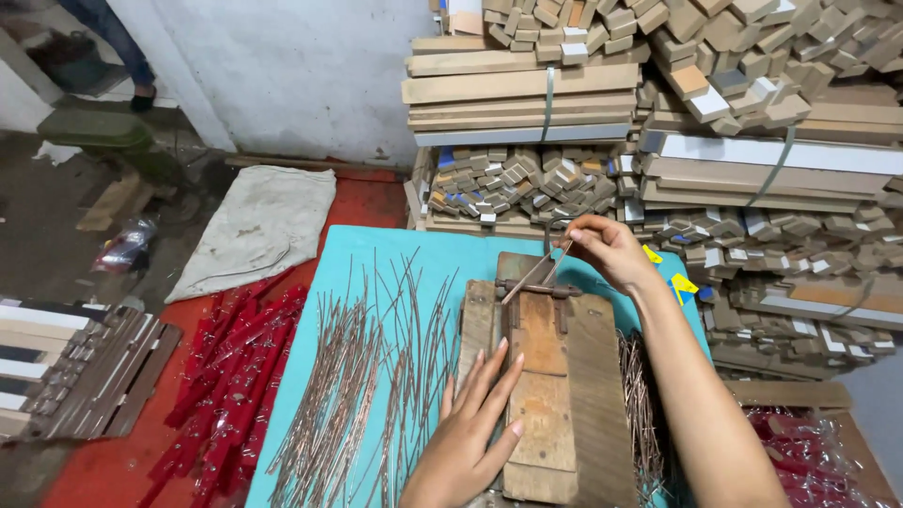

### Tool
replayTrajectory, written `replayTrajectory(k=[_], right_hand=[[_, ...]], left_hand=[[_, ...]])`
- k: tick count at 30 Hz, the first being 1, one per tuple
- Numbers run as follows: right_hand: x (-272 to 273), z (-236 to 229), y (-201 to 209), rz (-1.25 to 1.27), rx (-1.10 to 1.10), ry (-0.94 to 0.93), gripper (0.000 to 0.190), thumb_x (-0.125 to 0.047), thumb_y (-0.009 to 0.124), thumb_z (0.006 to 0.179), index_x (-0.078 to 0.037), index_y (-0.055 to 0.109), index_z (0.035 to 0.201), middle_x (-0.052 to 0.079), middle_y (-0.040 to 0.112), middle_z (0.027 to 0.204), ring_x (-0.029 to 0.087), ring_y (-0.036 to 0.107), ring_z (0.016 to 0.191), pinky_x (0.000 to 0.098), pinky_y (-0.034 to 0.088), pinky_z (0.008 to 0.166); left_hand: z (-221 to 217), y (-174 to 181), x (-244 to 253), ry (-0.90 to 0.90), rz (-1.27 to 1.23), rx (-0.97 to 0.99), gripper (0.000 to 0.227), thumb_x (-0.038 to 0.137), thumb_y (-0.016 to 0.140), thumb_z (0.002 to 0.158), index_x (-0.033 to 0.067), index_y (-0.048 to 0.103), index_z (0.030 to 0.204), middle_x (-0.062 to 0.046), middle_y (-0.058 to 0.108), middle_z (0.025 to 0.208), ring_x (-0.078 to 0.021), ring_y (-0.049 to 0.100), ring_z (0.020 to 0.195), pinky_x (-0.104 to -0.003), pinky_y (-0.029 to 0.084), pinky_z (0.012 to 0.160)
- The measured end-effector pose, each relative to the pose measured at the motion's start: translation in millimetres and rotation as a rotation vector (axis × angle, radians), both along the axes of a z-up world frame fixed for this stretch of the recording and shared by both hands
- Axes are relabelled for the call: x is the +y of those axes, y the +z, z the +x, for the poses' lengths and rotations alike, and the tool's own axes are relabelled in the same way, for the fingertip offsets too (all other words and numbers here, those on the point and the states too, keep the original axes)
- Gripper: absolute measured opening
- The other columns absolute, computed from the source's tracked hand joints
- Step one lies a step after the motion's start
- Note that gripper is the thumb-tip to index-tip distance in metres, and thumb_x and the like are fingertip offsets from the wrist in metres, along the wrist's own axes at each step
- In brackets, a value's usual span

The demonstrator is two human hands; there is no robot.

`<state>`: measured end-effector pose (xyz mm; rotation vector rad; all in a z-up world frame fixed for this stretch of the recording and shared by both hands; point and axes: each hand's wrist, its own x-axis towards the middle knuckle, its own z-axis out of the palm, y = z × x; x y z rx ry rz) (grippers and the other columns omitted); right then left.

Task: Bending thin metal rods using a manual jig on a workbench

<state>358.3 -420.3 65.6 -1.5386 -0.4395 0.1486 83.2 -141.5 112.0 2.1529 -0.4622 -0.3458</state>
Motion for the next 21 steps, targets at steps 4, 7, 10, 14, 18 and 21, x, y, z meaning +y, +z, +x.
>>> replayTrajectory(k=[4, 7, 10, 14, 18, 21], right_hand=[[-24.0, -8.7, 10.8, 0.154, -0.005, -0.121, 0.012, -0.009, 0.064, 0.102, -0.003, 0.067, 0.112, 0.013, 0.073, 0.097, 0.022, 0.071, 0.093, 0.031, 0.059, 0.088], [-62.5, -40.5, 39.0, 0.063, 0.111, -0.32, 0.016, -0.006, 0.059, 0.102, -0.003, 0.062, 0.118, 0.014, 0.068, 0.108, 0.025, 0.068, 0.104, 0.0353, 0.058, 0.102], [-110.8, -71.8, 48.0, -0.019, 0.031, -0.291, 0.018, -0.004, 0.059, 0.102, 0.0, 0.062, 0.118, 0.014, 0.067, 0.108, 0.024, 0.067, 0.103, 0.0342, 0.057, 0.104], [-161.2, -101.0, 37.2, -0.532, 0.088, -0.157, 0.026, -0.007, 0.062, 0.095, 0.005, 0.074, 0.114, 0.02, 0.08, 0.095, 0.03, 0.078, 0.09, 0.0402, 0.063, 0.093], [-173.6, -114.0, 2.6, -0.789, 0.234, -0.09, 0.029, -0.013, 0.066, 0.092, -0.001, 0.084, 0.11, 0.013, 0.089, 0.096, 0.023, 0.085, 0.089, 0.0343, 0.067, 0.093], [-135.4, -129.1, 6.4, -0.891, 0.164, -0.167, 0.023, -0.022, 0.074, 0.087, -0.007, 0.089, 0.098, 0.006, 0.09, 0.09, 0.018, 0.081, 0.089, 0.03, 0.058, 0.091]], left_hand=[[-4.7, -4.4, 8.0, 0.035, -0.001, -0.008, 0.071, 0.048, 0.037, 0.106, 0.029, 0.005, 0.166, 0.005, -0.006, 0.176, -0.0232, -0.001, 0.162, -0.059, -0.005, 0.122], [-10.7, -18.8, 25.1, 0.095, -0.065, -0.105, 0.071, 0.047, 0.038, 0.105, 0.0218, 0.012, 0.165, -0.003, 0.002, 0.175, -0.0284, 0.012, 0.161, -0.068, 0.008, 0.119], [-13.8, -45.8, 61.3, 0.321, -0.045, -0.204, 0.064, 0.04, 0.044, 0.103, 0.0204, 0.027, 0.162, -0.004, 0.029, 0.169, -0.0272, 0.043, 0.147, -0.05, 0.04, 0.112], [-20.6, -101.7, 117.7, 0.726, 0.321, -0.219, 0.055, 0.042, 0.058, 0.095, 0.0225, 0.049, 0.146, -0.001, 0.053, 0.145, -0.0208, 0.06, 0.122, -0.037, 0.063, 0.083], [-23.4, -136.9, 150.4, 0.839, 0.567, 0.033, 0.043, 0.055, 0.065, 0.091, 0.0254, 0.061, 0.122, -0.002, 0.057, 0.123, -0.025, 0.06, 0.114, -0.044, 0.059, 0.082], [-14.2, -120.4, 143.3, 0.754, 0.664, 0.228, 0.039, 0.052, 0.066, 0.094, 0.0267, 0.055, 0.122, 0.002, 0.058, 0.125, -0.0208, 0.058, 0.118, -0.041, 0.061, 0.081]])
